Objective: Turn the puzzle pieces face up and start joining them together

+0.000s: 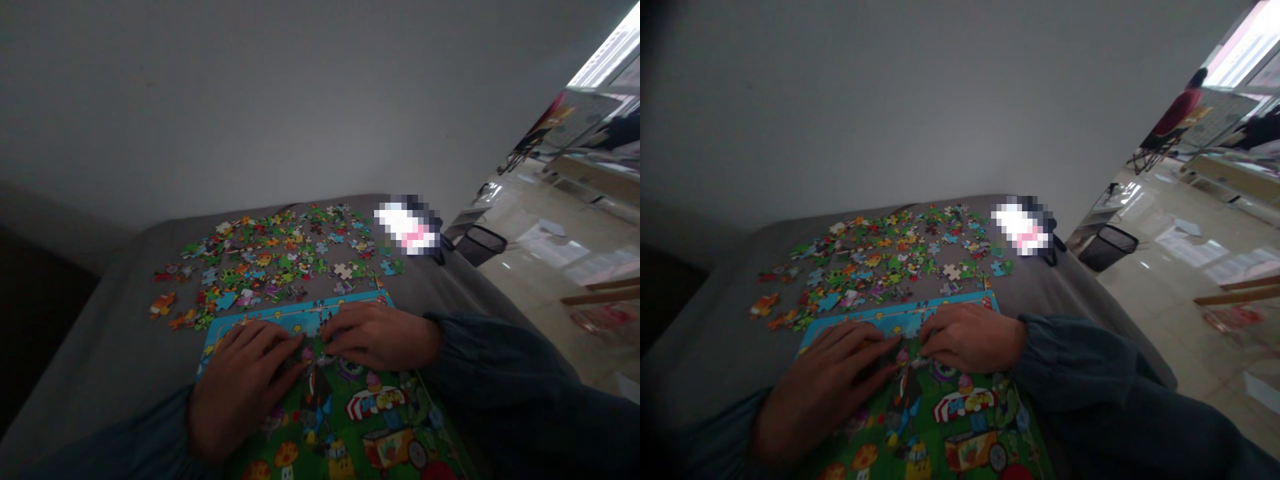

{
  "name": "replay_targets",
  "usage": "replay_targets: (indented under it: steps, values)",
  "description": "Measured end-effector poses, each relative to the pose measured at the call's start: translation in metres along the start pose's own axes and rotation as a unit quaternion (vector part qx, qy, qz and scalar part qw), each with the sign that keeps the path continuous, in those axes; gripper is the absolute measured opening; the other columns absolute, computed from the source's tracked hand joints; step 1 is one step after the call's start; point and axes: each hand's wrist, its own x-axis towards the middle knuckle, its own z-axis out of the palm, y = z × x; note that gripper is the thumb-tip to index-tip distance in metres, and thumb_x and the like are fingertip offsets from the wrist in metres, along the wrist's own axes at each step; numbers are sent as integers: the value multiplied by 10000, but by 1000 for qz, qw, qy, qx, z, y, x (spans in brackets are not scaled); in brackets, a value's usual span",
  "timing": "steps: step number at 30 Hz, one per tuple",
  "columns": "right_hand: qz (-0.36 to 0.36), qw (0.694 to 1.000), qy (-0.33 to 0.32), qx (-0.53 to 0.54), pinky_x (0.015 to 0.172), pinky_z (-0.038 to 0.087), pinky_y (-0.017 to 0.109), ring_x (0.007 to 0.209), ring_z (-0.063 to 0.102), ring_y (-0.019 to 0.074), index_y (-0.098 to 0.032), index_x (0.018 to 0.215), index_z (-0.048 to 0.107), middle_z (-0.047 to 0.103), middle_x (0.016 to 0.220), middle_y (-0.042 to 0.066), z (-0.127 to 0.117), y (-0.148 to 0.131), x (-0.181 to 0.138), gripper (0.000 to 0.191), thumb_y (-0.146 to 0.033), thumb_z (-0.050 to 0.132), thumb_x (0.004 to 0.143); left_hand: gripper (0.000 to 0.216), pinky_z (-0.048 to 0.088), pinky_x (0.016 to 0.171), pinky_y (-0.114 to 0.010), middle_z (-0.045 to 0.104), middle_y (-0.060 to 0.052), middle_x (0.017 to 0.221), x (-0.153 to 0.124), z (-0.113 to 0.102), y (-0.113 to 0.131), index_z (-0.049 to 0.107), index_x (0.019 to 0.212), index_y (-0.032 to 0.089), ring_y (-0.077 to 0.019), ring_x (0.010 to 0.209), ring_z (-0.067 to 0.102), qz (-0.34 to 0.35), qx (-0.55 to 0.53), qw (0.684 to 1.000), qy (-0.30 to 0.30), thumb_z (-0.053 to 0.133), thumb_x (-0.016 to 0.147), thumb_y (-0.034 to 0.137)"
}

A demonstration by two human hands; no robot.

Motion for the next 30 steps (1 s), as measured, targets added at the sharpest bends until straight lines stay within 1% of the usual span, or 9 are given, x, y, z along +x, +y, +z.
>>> replay_targets:
  steps: [4,9,11,14,17,23,25,27,30]
  values:
    - [-14,1000,-4,-23,874,446,304,968,582,167,-171,1039,694,677,1124,42,-2,0,0,219,-178,503,933,219,452,804,-408,670,-10,955,0,1,0,659,1075,252,-233,899,589,-3,-5,1000,0,649,862,301]
    - [-14,999,-11,-37,867,447,307,957,578,161,-168,1005,695,681,1139,37,-7,0,0,204,-157,510,920,206,459,805,-409,664,-17,958,1,2,-1,657,1074,238,-233,905,583,-3,-13,1000,1,616,884,306]
    - [-11,999,-12,-44,856,452,311,935,579,162,-173,998,693,686,1136,28,-9,-1,0,215,-151,492,926,233,463,795,-404,662,-23,968,1,1,0,646,1108,240,-233,907,578,4,-17,1000,-2,608,889,310]
    - [-14,999,-13,-49,855,458,315,933,581,170,-177,981,694,693,1123,16,-10,-1,0,224,-144,479,927,249,460,779,-390,653,-22,985,2,-1,2,636,1145,271,-224,901,570,29,-23,999,-15,590,901,290]
    - [-20,999,-6,-46,861,459,316,953,585,175,-175,971,694,696,1109,26,-9,0,0,212,-141,492,918,217,455,769,-380,646,-18,971,2,-3,4,656,1111,290,-213,892,566,47,-24,998,-28,565,916,262]
    - [-32,999,16,-38,905,445,319,989,577,180,-163,1017,686,683,1114,51,-4,0,0,213,-172,496,919,215,477,768,-388,632,-29,971,2,-5,7,652,1110,281,-214,896,568,44,-32,997,-53,535,931,255]
    - [-32,998,33,-42,898,448,329,985,572,184,-170,1023,685,682,1098,55,-3,1,-1,221,-197,487,928,209,489,759,-385,635,-35,964,2,-5,8,656,1095,272,-216,893,572,39,-37,997,-53,523,935,253]
    - [-13,996,68,-51,896,449,344,982,568,187,-176,1032,682,679,1083,60,-3,4,-2,224,-208,484,930,209,500,756,-387,643,-37,976,2,-5,7,660,1084,272,-218,900,578,36,-39,998,-43,514,937,245]
    - [74,985,142,-68,922,443,380,1008,557,200,-171,1065,666,672,1072,76,-6,18,-5,234,-209,479,931,226,501,820,-429,649,-42,1103,0,-4,6,660,1093,277,-241,991,577,40,-26,999,-17,513,931,224]
